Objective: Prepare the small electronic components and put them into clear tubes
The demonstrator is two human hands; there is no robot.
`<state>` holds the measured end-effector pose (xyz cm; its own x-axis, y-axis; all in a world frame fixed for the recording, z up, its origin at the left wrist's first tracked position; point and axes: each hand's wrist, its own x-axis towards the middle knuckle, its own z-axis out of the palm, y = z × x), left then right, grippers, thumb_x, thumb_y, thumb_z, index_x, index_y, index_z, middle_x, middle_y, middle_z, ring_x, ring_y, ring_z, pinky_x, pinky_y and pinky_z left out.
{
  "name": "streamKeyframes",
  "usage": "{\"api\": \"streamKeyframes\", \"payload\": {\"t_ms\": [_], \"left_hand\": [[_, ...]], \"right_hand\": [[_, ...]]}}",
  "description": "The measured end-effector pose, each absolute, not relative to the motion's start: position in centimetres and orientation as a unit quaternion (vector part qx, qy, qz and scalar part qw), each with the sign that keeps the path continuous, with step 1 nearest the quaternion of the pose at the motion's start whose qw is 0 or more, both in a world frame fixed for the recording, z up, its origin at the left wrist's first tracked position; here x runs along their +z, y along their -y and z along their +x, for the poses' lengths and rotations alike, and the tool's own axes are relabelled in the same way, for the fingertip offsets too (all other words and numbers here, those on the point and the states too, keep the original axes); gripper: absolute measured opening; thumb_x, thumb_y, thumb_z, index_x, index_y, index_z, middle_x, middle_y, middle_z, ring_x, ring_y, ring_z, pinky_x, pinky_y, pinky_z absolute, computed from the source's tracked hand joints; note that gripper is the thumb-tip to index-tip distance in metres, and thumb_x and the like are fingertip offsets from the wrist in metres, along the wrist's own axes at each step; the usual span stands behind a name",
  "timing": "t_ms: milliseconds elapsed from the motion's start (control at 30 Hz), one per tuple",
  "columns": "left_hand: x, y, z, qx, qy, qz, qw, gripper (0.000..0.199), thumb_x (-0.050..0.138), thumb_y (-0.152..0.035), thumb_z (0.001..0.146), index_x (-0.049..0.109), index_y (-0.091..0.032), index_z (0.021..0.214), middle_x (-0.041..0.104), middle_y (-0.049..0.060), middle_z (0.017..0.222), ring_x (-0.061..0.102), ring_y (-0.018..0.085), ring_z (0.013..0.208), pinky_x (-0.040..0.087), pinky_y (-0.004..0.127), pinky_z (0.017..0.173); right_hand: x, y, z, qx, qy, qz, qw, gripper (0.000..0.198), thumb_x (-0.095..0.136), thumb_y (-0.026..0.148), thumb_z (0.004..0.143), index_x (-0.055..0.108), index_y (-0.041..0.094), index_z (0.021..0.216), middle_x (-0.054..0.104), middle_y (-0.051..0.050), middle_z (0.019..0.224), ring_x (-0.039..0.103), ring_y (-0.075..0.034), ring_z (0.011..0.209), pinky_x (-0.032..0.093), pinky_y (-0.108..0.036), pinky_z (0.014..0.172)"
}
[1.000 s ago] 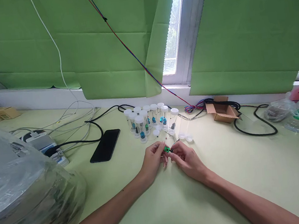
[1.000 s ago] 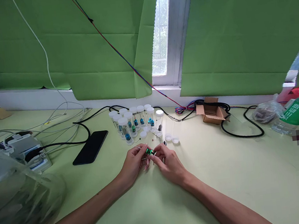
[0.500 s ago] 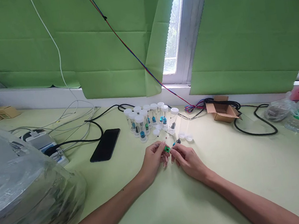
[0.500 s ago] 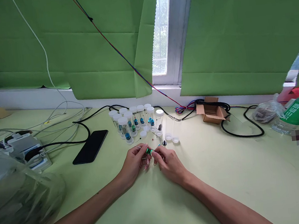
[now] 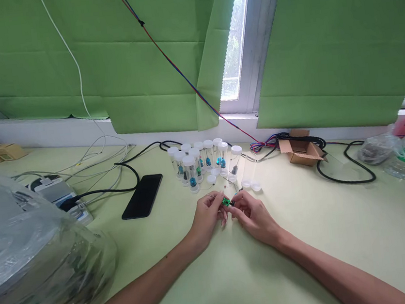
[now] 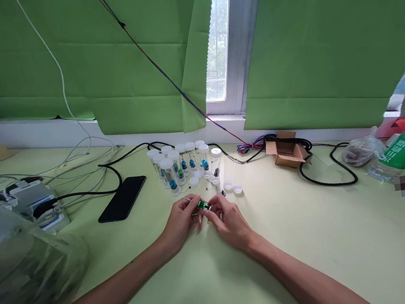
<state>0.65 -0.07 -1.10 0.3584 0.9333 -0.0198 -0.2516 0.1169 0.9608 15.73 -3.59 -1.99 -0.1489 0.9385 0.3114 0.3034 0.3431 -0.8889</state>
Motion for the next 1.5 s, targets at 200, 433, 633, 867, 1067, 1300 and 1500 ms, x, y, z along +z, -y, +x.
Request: {"api": "streamKeyframes", "payload": {"t_ms": [200,433,633,867,1067,1300,1500], "left_hand": [[-1.19,0.01,0.70,0.447,-0.348,0.488,0.664,0.034,0.061,-0.048,0.081,0.059,-0.015,0.074,0.053,-0.002,0.053,0.047,0.009,0.044,0.037,0.020,0.039],[-1.13,-0.05,0.64,0.446,-0.353,0.482,0.666,0.034,0.063,-0.048,0.080,0.060,-0.015,0.073,0.054,-0.002,0.054,0.048,0.009,0.043,0.037,0.020,0.039],[-1.21,-0.02,0.70,0.454,-0.344,0.483,0.665,0.033,0.062,-0.047,0.081,0.060,-0.015,0.072,0.053,-0.002,0.054,0.047,0.008,0.043,0.038,0.020,0.039],[-1.23,0.06,0.62,0.451,-0.345,0.493,0.659,0.033,0.060,-0.047,0.082,0.061,-0.015,0.073,0.053,-0.001,0.054,0.047,0.009,0.045,0.037,0.020,0.040],[-1.29,0.04,0.61,0.449,-0.346,0.497,0.657,0.033,0.061,-0.048,0.081,0.061,-0.015,0.074,0.054,-0.001,0.054,0.048,0.009,0.045,0.038,0.020,0.040],[-1.54,-0.09,0.59,0.446,-0.346,0.498,0.658,0.033,0.060,-0.047,0.082,0.061,-0.015,0.076,0.054,-0.001,0.055,0.049,0.009,0.046,0.039,0.019,0.040],[-1.37,-0.06,0.60,0.447,-0.343,0.494,0.662,0.033,0.059,-0.046,0.084,0.059,-0.015,0.075,0.054,-0.001,0.055,0.048,0.008,0.045,0.038,0.019,0.039]], "right_hand": [[-1.82,3.54,15.88,0.354,0.679,-0.463,0.445,0.025,0.046,0.043,0.095,0.054,0.019,0.089,0.063,-0.002,0.073,0.055,-0.013,0.058,0.043,-0.025,0.054],[-1.68,3.59,15.88,0.334,0.689,-0.474,0.434,0.031,0.042,0.042,0.096,0.055,0.020,0.080,0.061,-0.001,0.069,0.048,-0.012,0.052,0.040,-0.025,0.052],[-1.95,3.54,15.80,0.342,0.677,-0.470,0.453,0.025,0.049,0.043,0.093,0.053,0.019,0.094,0.062,-0.001,0.069,0.054,-0.013,0.056,0.041,-0.025,0.053],[-1.99,3.51,15.81,0.348,0.676,-0.463,0.456,0.024,0.052,0.043,0.092,0.051,0.020,0.095,0.063,-0.001,0.069,0.057,-0.015,0.061,0.043,-0.025,0.055],[-1.81,3.55,15.90,0.348,0.684,-0.464,0.442,0.028,0.044,0.043,0.095,0.055,0.020,0.086,0.064,-0.003,0.073,0.054,-0.013,0.057,0.042,-0.024,0.053],[-1.31,3.63,15.83,0.325,0.696,-0.476,0.428,0.032,0.041,0.038,0.097,0.053,0.020,0.074,0.057,0.001,0.063,0.046,-0.011,0.050,0.037,-0.024,0.052],[-1.66,3.61,15.78,0.335,0.686,-0.473,0.441,0.025,0.045,0.039,0.096,0.056,0.019,0.085,0.059,0.000,0.066,0.048,-0.012,0.052,0.037,-0.024,0.052]]}}
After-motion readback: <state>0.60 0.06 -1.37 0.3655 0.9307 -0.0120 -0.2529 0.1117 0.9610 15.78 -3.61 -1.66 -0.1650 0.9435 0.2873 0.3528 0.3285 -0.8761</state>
